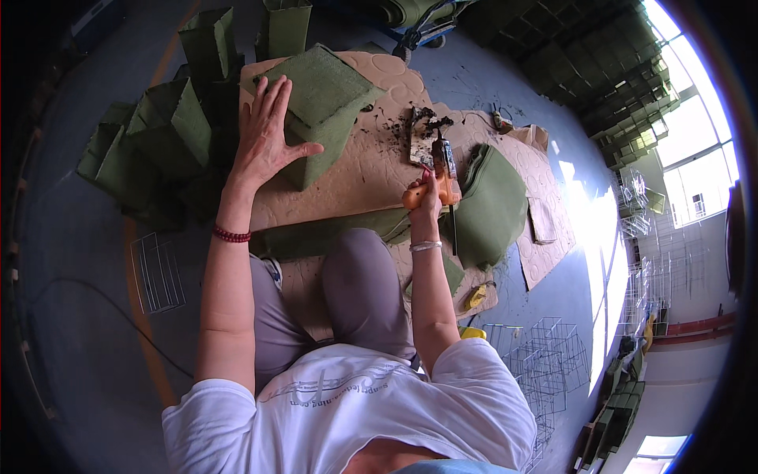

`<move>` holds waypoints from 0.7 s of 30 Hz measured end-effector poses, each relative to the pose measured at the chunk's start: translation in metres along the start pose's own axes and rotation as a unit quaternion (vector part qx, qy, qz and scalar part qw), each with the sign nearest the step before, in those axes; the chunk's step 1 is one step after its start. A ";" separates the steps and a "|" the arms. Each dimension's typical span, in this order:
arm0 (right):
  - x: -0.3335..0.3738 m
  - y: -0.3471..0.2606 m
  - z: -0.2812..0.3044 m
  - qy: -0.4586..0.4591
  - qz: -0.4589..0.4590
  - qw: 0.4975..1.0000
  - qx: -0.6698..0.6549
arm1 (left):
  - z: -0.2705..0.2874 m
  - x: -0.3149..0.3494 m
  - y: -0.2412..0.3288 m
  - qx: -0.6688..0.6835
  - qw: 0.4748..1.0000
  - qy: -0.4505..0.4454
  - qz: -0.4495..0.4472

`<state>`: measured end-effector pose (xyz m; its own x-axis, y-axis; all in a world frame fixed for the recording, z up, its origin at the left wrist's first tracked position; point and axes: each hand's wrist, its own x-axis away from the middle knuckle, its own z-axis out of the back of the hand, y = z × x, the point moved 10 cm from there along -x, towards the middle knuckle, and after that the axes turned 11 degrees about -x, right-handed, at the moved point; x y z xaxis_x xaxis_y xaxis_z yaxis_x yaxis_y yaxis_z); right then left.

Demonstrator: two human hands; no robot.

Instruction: The recorder uses a glue gun to apply adhesive to green fabric-covered foam pieces and assembles them into rectangular containers.

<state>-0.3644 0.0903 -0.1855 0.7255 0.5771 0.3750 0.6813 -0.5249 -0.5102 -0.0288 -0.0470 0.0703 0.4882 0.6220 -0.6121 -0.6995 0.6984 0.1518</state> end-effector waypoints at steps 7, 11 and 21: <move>-0.050 0.023 -0.028 -0.007 0.006 1.000 0.016 | 0.004 0.003 0.003 0.024 1.000 0.000 -0.001; -0.077 0.037 -0.025 -0.071 -0.030 0.997 0.025 | 0.003 -0.004 0.010 0.036 0.999 0.000 -0.007; -0.032 0.021 -0.030 -0.142 -0.023 0.813 0.565 | 0.008 -0.003 0.000 0.006 1.000 -0.017 0.013</move>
<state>-0.3704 0.0415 -0.1852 0.5413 0.7846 0.3022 0.0672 0.3178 -0.9458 -0.0259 -0.0462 0.0784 0.4880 0.6518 -0.5805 -0.7059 0.6860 0.1768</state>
